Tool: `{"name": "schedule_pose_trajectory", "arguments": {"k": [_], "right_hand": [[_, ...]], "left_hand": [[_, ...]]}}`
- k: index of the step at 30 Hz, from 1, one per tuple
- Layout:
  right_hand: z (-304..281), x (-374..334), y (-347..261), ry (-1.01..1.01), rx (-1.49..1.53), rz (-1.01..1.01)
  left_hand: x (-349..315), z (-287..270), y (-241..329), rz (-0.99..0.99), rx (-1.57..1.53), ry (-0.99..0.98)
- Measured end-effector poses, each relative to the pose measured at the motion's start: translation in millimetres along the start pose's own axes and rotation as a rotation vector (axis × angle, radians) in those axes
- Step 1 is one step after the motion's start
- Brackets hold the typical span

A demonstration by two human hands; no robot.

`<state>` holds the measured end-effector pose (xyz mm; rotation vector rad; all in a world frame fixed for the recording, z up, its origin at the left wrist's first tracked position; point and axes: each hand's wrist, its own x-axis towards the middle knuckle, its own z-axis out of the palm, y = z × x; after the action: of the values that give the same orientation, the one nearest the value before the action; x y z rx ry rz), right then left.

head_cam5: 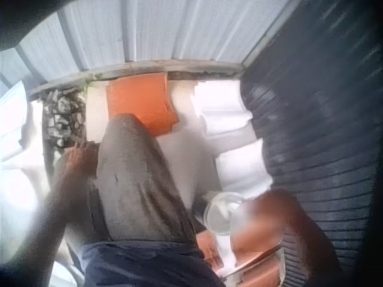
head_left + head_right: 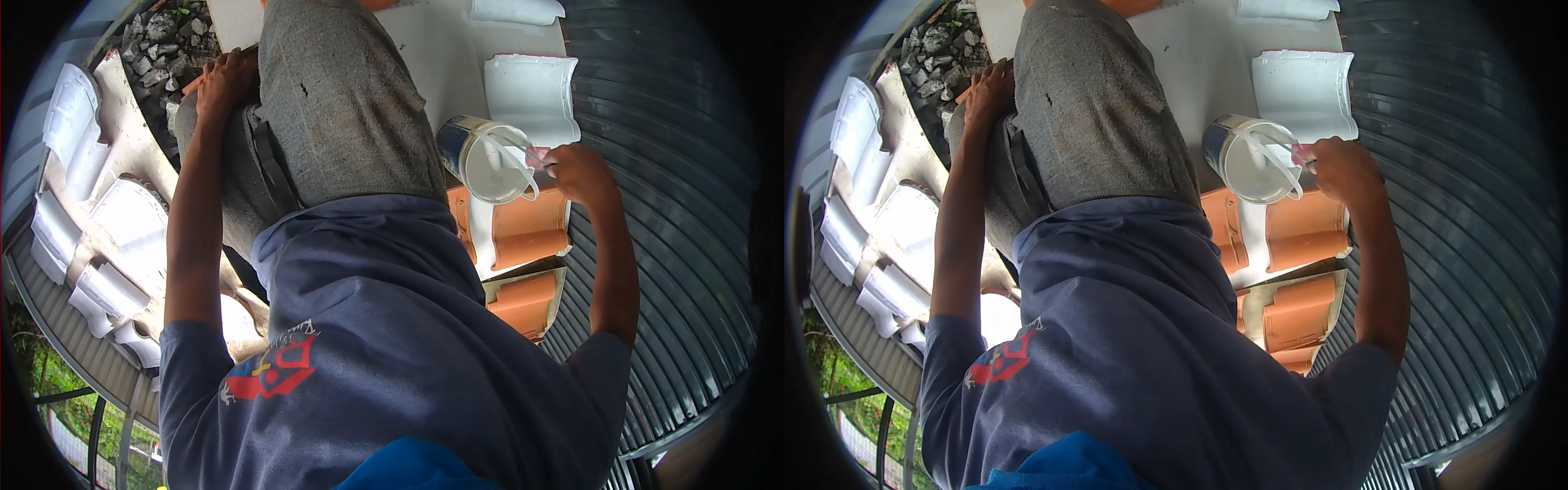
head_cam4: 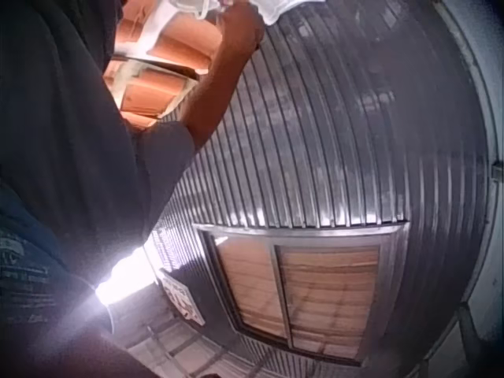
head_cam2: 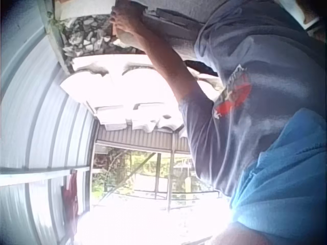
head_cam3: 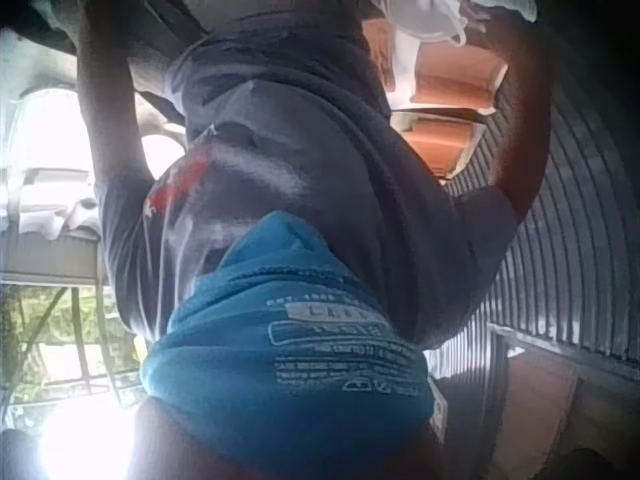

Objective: The person paints terracotta roof tiles using a paint roller and white paint from a bucket, handling individual tiles and moving them on a board.

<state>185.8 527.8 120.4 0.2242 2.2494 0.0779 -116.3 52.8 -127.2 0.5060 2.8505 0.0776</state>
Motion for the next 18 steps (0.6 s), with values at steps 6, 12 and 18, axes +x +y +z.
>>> {"name": "schedule_pose_trajectory", "arguments": {"k": [6, 12, 18], "right_hand": [[5, 19, -4, -0.030, -0.126, 0.067], [3, 16, -10, -0.038, -0.003, 0.072], [-22, -13, 7, -0.062, -0.088, 0.213]], "left_hand": [[14, 38, -42, 0.188, 0.199, 0.035], [14, 45, -37, 0.195, 0.138, 0.154], [15, 24, -12, 0.082, 0.093, -0.004]]}}
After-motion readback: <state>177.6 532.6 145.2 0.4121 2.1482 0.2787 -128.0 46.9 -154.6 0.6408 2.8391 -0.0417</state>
